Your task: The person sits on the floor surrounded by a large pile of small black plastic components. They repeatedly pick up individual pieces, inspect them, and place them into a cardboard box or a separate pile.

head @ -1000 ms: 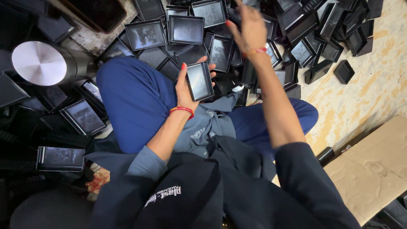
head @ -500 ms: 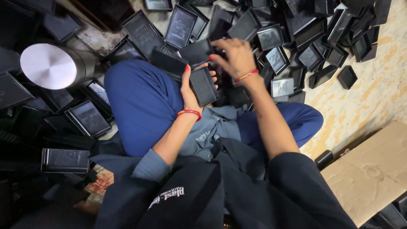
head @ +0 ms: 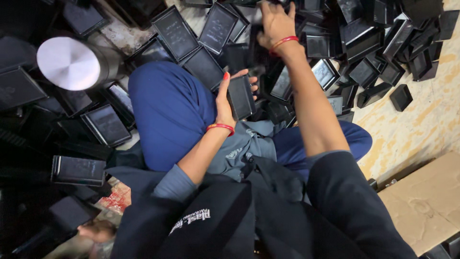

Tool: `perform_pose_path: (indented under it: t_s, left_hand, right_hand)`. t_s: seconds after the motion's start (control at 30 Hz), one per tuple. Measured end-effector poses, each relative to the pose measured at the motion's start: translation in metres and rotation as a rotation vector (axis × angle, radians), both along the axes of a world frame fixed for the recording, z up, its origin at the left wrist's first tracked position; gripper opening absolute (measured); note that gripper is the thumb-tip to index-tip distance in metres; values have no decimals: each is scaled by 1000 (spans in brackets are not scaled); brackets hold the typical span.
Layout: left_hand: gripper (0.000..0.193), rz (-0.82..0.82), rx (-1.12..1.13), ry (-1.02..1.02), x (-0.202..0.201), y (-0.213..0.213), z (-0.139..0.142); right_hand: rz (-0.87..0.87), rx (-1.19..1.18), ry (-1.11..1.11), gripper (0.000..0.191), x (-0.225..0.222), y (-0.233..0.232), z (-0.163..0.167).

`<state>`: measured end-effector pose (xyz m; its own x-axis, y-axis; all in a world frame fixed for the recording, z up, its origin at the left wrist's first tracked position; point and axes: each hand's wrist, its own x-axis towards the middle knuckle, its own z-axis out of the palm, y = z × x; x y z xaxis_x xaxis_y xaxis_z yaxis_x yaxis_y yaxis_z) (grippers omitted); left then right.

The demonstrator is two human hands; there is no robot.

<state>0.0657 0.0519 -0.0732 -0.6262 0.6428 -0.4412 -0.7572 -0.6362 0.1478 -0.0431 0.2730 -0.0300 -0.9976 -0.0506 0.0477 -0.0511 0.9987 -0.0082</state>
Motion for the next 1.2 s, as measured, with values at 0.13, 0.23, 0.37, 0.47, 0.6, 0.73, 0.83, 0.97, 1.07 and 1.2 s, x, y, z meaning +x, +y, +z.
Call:
perform_pose_path:
  t_s: [0.13, 0.23, 0.37, 0.47, 0.6, 0.73, 0.83, 0.97, 1.07, 1.2]
  left_hand:
    - [61, -1, -13, -33, 1, 0, -3]
    - [61, -19, -75, -67, 2, 3, -9]
    - [64, -41, -133, -61, 0, 10, -19]
    - [65, -24, -192, -27, -1, 16, -25]
    - [63, -53, -179, 21, -1, 16, -26]
    - [65, -76, -205, 47, -2, 12, -23]
    - [72, -74, -205, 42, -5, 12, -18]
    - [80, -45, -193, 92, -5, 15, -13]
    - [78, -75, -190, 151, -3, 15, -10]
    - [73, -23, -365, 347, -1, 11, -5]
  right_hand:
    - [-61, -238, -390, 37, 18, 3, 29]
    - [-18, -263, -386, 46, 52, -1, 67]
    - [286, -439, -278, 55, 106, -8, 103]
    - [52, -361, -199, 28, 134, -21, 90]
    - [-126, -97, -75, 48, 140, -24, 46]
    - [-162, -30, -175, 53, 125, -9, 28]
    - [-324, -244, -302, 51, 123, 4, 51]
    - [-396, -1234, -188, 66, 149, -12, 88]
    - [-424, -1708, -124, 78, 174, -60, 80]
    - [-286, -1370, -112, 78, 180, -111, 52]
